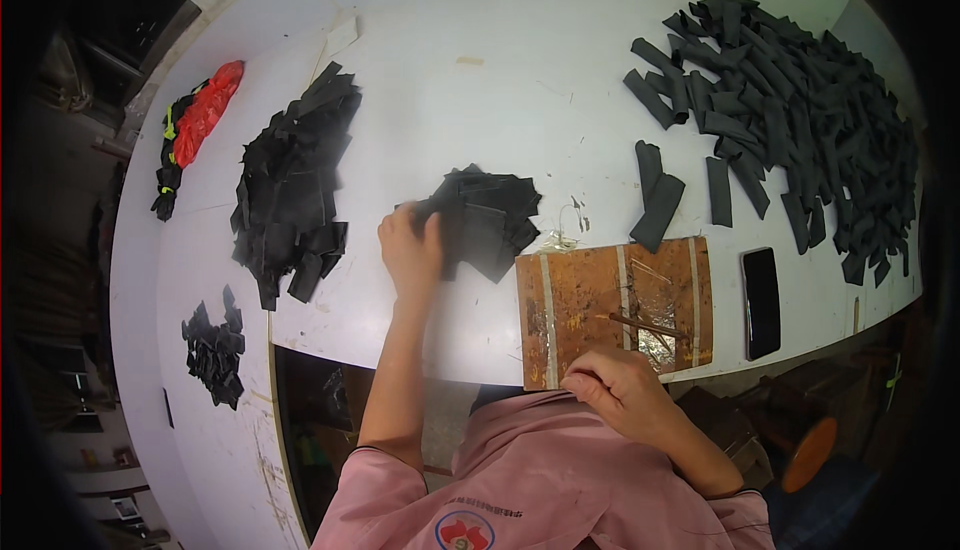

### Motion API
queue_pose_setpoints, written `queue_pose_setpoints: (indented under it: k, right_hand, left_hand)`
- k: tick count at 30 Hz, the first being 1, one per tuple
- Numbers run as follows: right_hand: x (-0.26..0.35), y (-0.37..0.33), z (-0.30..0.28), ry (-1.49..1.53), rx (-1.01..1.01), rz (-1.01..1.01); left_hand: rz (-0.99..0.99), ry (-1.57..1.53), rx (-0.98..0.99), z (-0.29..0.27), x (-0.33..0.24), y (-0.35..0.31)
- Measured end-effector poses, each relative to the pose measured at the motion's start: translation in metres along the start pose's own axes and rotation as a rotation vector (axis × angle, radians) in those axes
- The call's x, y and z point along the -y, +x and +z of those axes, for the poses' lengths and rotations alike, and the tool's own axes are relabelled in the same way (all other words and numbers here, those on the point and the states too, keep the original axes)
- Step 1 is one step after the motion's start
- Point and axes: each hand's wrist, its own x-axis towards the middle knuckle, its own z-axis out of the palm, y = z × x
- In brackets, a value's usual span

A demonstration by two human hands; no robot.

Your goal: The person is sorting and assembling small black foam components at a workbench.

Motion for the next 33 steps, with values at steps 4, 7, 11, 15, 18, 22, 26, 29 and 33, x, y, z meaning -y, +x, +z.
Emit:
queue_pose_setpoints:
  k: [4, 7, 11, 15, 18, 22, 26, 29, 33]
  right_hand:
    - [-0.002, 0.004, 0.013, -0.020, 0.056, -0.056]
    - [-0.001, 0.007, 0.018, -0.015, 0.043, -0.067]
    - [0.003, 0.011, 0.019, 0.009, 0.032, -0.030]
    - [0.002, 0.024, 0.025, -0.071, 0.002, -0.066]
    - [0.009, 0.043, 0.032, -0.206, -0.180, -0.176]
    - [0.020, 0.060, 0.035, -0.127, -0.417, -0.196]
    - [0.011, 0.053, 0.036, 0.396, -0.206, 0.034]
    - [0.009, 0.041, 0.032, 0.448, -0.209, 0.012]
    - [0.012, 0.027, 0.018, 0.437, -0.122, 0.033]
  left_hand:
    - [0.017, 0.097, 0.108, 0.008, -0.003, 0.018]
    - [-0.124, -0.025, 0.241, 0.012, 0.009, 0.026]
    - [0.034, -0.178, 0.112, 0.001, 0.010, 0.026]
    - [-0.079, -0.456, -0.144, -0.031, -0.018, 0.021]
    - [-0.255, -0.698, -0.120, -0.065, -0.052, 0.007]
    - [-0.734, -1.419, 0.217, -0.096, -0.085, -0.035]
    - [-0.957, -1.795, 0.412, -0.107, -0.094, -0.066]
    - [-0.932, -1.834, 0.502, -0.114, -0.097, -0.068]
    - [-0.728, -1.707, 0.766, -0.115, -0.088, -0.049]
